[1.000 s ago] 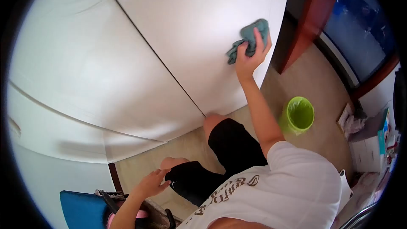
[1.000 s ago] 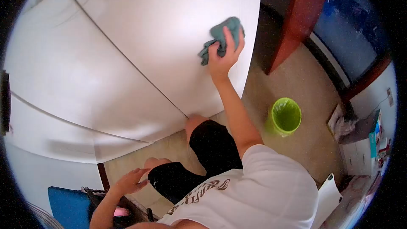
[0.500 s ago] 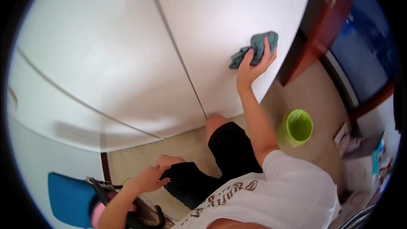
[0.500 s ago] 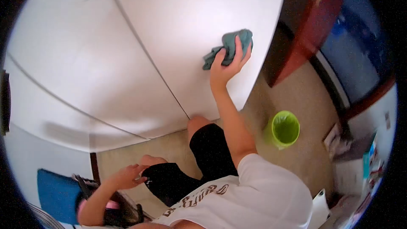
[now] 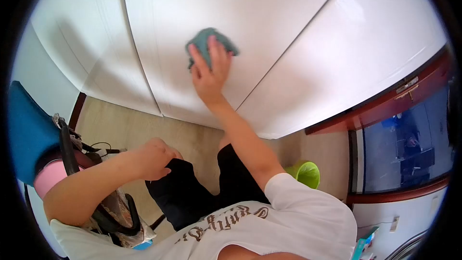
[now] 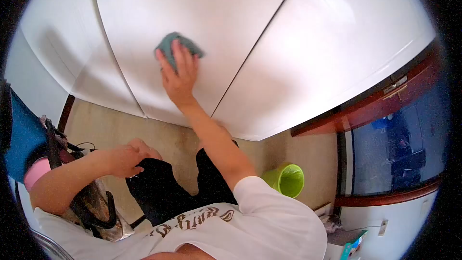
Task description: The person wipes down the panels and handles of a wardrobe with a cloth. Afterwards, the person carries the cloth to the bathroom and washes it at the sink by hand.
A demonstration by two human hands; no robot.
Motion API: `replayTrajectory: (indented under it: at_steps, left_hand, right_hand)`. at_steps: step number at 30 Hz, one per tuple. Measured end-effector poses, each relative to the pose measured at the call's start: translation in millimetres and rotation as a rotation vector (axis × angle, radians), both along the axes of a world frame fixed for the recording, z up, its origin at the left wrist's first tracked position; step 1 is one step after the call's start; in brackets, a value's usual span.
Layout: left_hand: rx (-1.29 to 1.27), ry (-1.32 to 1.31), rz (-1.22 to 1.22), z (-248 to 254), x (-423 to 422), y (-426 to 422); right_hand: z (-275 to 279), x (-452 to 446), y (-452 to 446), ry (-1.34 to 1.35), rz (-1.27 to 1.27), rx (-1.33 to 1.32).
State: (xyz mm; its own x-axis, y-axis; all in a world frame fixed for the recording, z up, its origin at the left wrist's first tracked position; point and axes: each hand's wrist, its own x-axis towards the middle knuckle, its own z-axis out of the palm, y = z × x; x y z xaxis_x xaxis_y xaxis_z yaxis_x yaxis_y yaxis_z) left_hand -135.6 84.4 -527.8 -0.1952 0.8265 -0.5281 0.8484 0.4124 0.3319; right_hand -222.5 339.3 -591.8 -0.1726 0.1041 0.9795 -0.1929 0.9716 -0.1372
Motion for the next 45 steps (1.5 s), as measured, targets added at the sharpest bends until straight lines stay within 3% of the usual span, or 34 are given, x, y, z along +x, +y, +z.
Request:
replayTrajectory:
  at_steps: [5,9,11,18,25,35,39,41,45]
  left_hand:
    - [-0.305,0.042,-0.007,-10,-13,-7]
    - [-0.349,0.015,-0.009,0,-15,-4]
    - [-0.164,0.082,0.004,6,-9,-6]
    - [-0.163,0.077,0.033,-16,-20,-18]
    - [-0.195,-0.03,-0.011,-8,-8,-6]
    - [-0.272,-0.063,0.073,-3,-8,12]
    - [-0.232,-0.076,0.096,-3,-7,14]
    - [-0.23,-0.059,0.096,-4,-9,14]
    - [-0.228,-0.07,0.109,1,-9,16]
  right_hand:
    - [-26,-27,-31,0.001,0.008,0.073]
    - [-25,-25,-27,-0.02,-0.014,0.083]
    - [-21,-15,-21,-0.034,-0.035,0.07]
    - [0,28,31,-0.032,-0.147,0.048]
    - [9,81,99,0.115,-0.268,-0.143]
    - [-46,150,197,0.249,-0.457,-0.312]
    - [-79,171,214,0.318,-0.459,-0.529]
    - [-92,172,216,0.468,-0.437,-0.791]
    - [-97,172,218,0.481,-0.435,-0.792]
